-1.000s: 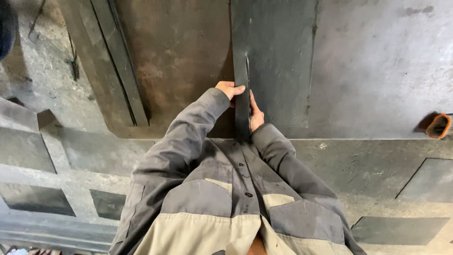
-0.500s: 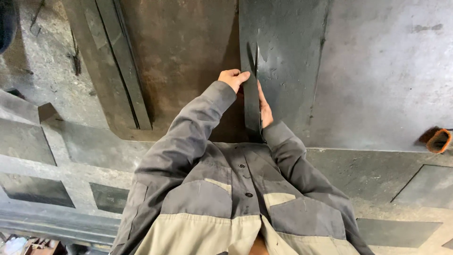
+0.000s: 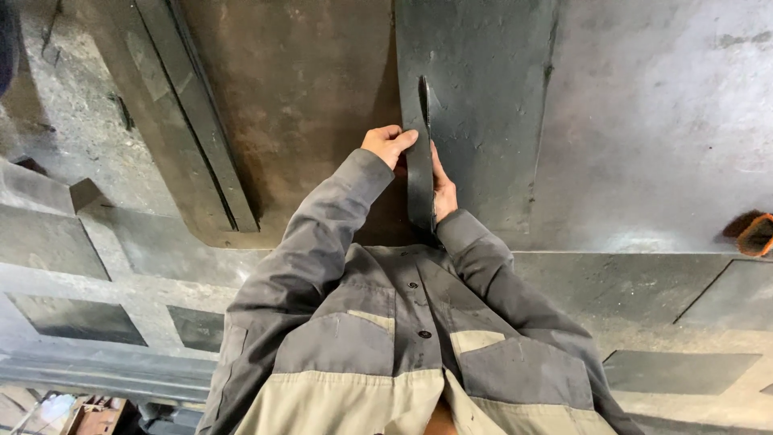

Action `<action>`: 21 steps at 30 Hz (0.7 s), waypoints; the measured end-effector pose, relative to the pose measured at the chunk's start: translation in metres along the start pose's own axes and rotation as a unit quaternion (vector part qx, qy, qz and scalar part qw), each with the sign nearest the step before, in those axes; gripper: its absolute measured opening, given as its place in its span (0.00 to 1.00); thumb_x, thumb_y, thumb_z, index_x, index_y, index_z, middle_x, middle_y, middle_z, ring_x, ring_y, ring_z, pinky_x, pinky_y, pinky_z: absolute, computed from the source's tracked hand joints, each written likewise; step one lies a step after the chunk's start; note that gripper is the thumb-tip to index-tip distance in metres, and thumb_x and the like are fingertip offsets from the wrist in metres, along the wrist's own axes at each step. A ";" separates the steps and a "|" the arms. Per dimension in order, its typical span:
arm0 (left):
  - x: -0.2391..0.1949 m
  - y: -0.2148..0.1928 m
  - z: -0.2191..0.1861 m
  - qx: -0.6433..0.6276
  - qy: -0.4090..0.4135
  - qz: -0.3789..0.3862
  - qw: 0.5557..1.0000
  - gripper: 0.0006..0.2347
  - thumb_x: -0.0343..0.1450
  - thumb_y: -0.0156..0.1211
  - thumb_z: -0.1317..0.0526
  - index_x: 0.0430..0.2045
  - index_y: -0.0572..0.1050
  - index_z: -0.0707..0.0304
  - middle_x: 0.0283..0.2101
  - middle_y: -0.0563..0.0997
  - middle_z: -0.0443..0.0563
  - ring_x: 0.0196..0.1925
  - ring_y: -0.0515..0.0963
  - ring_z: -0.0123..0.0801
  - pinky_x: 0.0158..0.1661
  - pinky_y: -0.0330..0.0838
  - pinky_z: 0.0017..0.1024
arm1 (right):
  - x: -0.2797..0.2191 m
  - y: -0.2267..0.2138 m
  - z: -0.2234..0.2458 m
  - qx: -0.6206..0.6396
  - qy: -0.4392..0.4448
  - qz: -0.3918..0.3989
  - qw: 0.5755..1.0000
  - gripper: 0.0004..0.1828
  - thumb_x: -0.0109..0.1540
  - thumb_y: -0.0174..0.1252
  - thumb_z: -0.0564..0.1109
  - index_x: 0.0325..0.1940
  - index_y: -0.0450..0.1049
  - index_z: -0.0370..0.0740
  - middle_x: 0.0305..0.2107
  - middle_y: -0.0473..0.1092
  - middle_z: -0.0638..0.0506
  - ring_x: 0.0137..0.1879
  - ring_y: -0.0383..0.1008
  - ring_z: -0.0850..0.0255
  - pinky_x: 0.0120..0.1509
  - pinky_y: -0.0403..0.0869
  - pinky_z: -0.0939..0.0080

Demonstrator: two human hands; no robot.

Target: Cutting rectangular strips from a black rubber or foam sheet using large industrial scissors.

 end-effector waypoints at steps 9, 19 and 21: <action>0.031 0.004 -0.043 0.019 -0.057 0.060 0.996 0.13 0.70 0.66 0.55 0.38 0.79 0.66 0.34 0.84 0.53 0.31 0.84 0.39 0.30 0.78 0.37 | -0.003 -0.012 0.000 -0.215 0.002 -0.064 0.975 0.43 0.68 0.61 0.45 0.83 0.48 0.49 0.67 0.68 0.40 0.70 0.71 0.54 0.73 0.69 0.58; 0.046 -0.002 -0.057 0.017 0.007 -0.027 0.999 0.12 0.71 0.62 0.56 0.34 0.79 0.71 0.31 0.83 0.56 0.28 0.83 0.40 0.26 0.80 0.39 | 0.038 0.003 0.042 -0.001 0.009 0.011 1.000 0.46 0.69 0.58 0.40 0.85 0.40 0.46 0.70 0.63 0.45 0.69 0.67 0.58 0.73 0.66 0.61; 0.043 0.001 -0.063 0.018 0.020 -0.024 0.999 0.12 0.71 0.62 0.57 0.33 0.79 0.71 0.31 0.83 0.56 0.28 0.83 0.40 0.26 0.80 0.39 | 0.050 0.007 0.050 0.025 0.019 0.021 0.999 0.49 0.67 0.59 0.39 0.85 0.38 0.46 0.68 0.64 0.45 0.68 0.69 0.57 0.72 0.68 0.60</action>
Point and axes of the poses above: each hand's wrist, its own x-axis towards the middle knuckle, its own y-axis out of the palm, z = x × y, the point moved 9 cm from there along x, towards the middle knuckle
